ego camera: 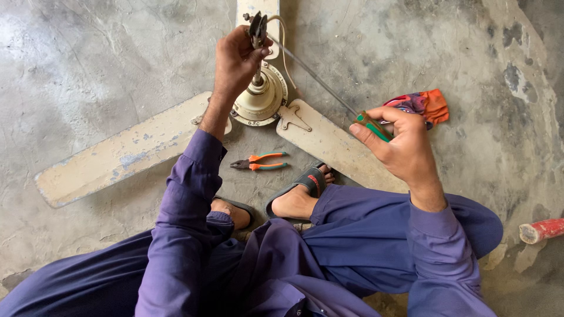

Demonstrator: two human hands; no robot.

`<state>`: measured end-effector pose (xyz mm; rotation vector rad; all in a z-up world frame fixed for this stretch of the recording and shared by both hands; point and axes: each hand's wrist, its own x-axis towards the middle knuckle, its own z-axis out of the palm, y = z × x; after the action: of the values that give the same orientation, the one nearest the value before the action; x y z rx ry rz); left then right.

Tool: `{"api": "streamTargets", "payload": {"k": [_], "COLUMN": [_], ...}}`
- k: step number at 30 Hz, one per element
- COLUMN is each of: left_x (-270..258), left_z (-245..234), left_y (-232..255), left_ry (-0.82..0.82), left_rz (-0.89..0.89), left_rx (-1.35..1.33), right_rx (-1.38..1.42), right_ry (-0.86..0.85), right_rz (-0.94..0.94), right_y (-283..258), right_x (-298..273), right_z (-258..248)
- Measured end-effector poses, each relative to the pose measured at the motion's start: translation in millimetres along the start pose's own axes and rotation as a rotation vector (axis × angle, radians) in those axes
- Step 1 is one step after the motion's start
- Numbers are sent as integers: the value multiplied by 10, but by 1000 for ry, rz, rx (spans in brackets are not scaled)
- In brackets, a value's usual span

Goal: The person cleans the ceiling fan motor housing with a cloth, then uses pliers and a screwdriver to adjust and tighten the fan's internal wiring and components.

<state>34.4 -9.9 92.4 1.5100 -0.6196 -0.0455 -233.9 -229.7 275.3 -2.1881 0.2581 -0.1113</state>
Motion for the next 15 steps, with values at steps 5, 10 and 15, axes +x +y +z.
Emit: {"api": "streamTargets", "payload": {"k": [5,10,15], "left_x": [-21,-16,25], "left_z": [-43,-6,-50], "left_y": [32,27,-44], "left_ry": [59,90,18], "left_rz": [-1,93,124], "left_rx": [0,211,203], "right_rx": [169,131,77], "right_ry": [67,71,50], "right_rz": [-19,-9,-2], "right_y": [2,66,103], "right_x": [17,77,114], "right_z": [42,133,159]}}
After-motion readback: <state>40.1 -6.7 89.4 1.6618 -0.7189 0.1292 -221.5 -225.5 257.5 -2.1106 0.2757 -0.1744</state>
